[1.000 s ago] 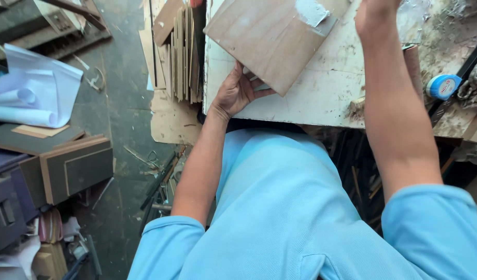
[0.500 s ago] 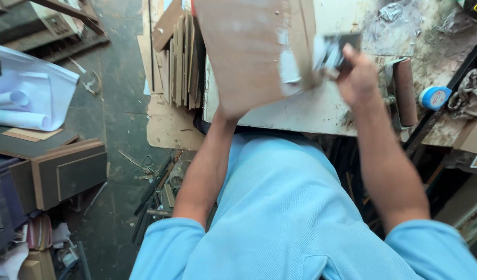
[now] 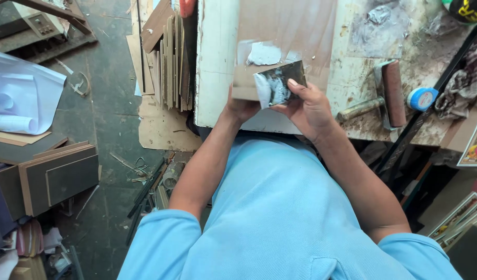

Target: Applying adhesive to wooden boards and mounting religious pictures onto them.

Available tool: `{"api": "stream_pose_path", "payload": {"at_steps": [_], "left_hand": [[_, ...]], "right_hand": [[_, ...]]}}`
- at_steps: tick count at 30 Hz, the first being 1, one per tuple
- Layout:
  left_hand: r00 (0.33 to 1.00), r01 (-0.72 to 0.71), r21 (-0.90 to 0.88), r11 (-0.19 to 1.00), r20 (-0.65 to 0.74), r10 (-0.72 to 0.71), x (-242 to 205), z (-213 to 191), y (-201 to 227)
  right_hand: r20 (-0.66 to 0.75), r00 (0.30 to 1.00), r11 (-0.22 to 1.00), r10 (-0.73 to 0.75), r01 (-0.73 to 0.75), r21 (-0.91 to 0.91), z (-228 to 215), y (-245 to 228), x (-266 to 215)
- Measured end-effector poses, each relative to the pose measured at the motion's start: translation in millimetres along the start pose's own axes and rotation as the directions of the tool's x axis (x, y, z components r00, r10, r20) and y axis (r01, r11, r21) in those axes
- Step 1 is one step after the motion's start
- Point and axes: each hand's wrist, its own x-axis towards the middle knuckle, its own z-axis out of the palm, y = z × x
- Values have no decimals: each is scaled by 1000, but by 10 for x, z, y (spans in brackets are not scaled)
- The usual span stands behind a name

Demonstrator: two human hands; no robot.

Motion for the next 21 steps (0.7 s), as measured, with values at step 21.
{"api": "stream_pose_path", "payload": {"at_steps": [21], "left_hand": [[988,-152,8,988,19,152,-367,42,212]], "right_hand": [[603,665,-496,-441,380,-781,561,37,1088]]}}
